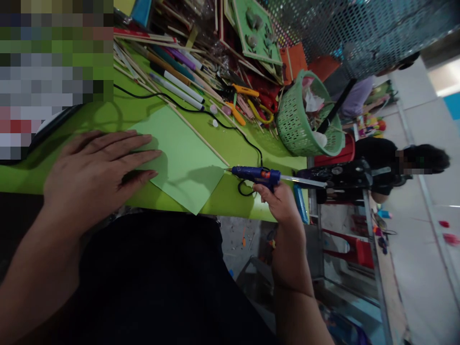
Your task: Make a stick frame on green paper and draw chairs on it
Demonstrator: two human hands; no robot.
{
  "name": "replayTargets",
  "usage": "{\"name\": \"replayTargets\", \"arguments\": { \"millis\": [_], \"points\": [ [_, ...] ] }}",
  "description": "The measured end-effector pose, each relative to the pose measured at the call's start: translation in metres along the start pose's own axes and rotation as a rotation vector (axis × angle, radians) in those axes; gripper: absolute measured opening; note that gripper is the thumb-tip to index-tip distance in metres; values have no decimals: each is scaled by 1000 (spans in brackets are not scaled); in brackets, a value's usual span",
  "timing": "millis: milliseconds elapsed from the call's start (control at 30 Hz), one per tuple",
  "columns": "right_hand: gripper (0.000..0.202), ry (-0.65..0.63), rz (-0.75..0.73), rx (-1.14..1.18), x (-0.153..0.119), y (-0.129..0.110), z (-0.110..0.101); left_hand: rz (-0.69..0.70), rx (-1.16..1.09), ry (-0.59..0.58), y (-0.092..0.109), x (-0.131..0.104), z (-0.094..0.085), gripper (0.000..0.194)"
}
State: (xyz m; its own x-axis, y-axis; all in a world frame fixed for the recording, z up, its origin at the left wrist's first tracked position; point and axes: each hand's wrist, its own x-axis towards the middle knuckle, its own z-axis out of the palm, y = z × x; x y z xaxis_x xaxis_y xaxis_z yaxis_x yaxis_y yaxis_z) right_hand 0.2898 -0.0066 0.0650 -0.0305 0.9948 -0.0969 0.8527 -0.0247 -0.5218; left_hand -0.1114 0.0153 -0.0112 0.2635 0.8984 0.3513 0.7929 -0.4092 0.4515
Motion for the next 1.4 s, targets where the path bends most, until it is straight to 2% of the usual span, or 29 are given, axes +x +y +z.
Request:
{"name": "replayTargets", "arguments": {
  "millis": [200,367,767,967,1167,1400],
  "points": [
    [42,-3,11,-12,-2,-1,0,-1,15,-10,1,1,-1,38],
    [40,-53,6,-12,-3,-6,-1,1,13,-11,1,0,0,37],
    [43,0,16,-60,-3,-6,-1,0,19,-4,1,0,0,36],
    [41,-39,-19,-37,-3,-10,-3,-11,-15,-18,3,1,-3,39],
    [42,-6,0,-76,0,-13,-5,-20,-10,-29,3,2,-3,38],
    [37,-25,0,-65,0,-13,-6,-9,2,-32,3,2,-3,38]
  ]
}}
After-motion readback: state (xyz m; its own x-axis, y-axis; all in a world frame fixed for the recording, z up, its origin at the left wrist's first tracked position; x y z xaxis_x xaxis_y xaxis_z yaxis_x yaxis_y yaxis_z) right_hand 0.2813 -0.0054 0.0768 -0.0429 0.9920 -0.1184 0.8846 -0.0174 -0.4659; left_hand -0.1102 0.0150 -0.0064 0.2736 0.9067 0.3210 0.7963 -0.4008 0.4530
